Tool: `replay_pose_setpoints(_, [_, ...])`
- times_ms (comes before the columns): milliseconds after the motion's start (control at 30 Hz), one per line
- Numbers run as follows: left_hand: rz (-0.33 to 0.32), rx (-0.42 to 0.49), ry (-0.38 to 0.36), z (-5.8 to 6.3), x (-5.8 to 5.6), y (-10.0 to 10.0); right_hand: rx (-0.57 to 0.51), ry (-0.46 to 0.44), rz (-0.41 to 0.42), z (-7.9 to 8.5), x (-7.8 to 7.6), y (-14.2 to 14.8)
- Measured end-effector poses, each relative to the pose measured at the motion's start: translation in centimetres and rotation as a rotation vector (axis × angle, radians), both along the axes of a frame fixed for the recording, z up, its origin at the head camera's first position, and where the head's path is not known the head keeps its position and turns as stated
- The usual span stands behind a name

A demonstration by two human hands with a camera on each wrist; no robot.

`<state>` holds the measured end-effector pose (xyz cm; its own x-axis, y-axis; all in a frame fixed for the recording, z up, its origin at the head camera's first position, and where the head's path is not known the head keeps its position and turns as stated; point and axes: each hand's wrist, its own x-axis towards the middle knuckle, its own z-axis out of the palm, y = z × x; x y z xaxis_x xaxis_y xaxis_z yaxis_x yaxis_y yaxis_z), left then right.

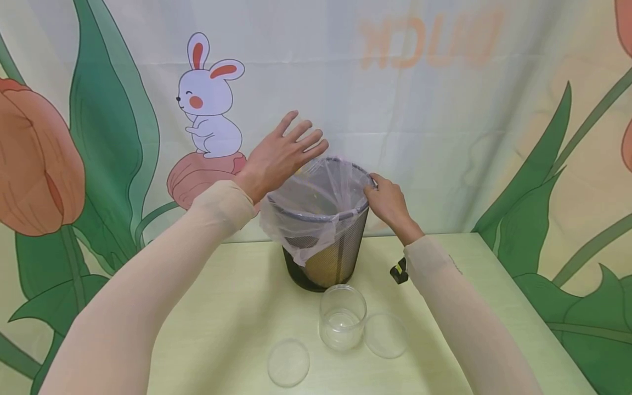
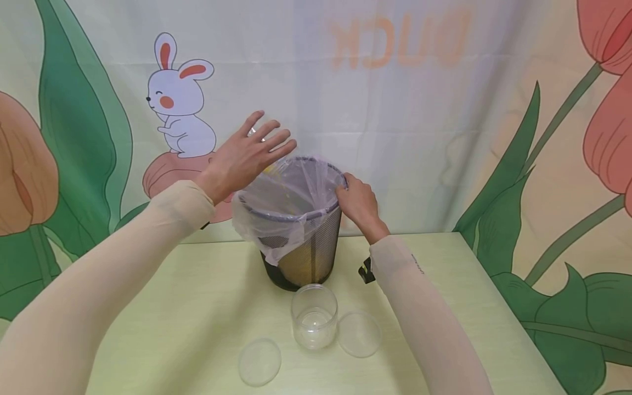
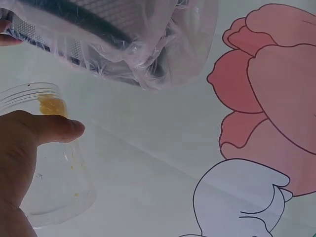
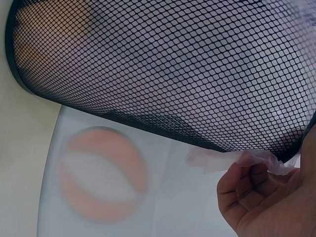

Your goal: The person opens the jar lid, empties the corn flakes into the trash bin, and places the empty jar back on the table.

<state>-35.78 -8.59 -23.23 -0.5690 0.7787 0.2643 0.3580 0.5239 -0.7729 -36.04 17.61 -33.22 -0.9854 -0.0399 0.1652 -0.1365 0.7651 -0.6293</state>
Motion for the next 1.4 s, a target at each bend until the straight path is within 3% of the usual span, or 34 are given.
replay_pose_setpoints(400, [0.007, -0.130, 0.018, 0.38, 0.19, 0.25, 0.001, 0.003, 0.001, 0.18, 0.13, 0.02])
replay_pose_setpoints(733, [-0.022, -0.182, 0.039, 0.51, 0.23, 0.42, -0.003, 0.008, -0.001, 0.18, 0.12, 0.01])
replay_pose_setpoints(1133, [-0.043, -0.286, 0.005, 0.16, 0.08, 0.74, -0.017, 0.006, 0.001, 0.18, 0.12, -0.01])
replay_pose_setpoints(1400, [-0.041, -0.294, 0.028, 0.00, 0.32, 0.93, -0.014, -0.006, -0.002, 0.06, 0.08, 0.06])
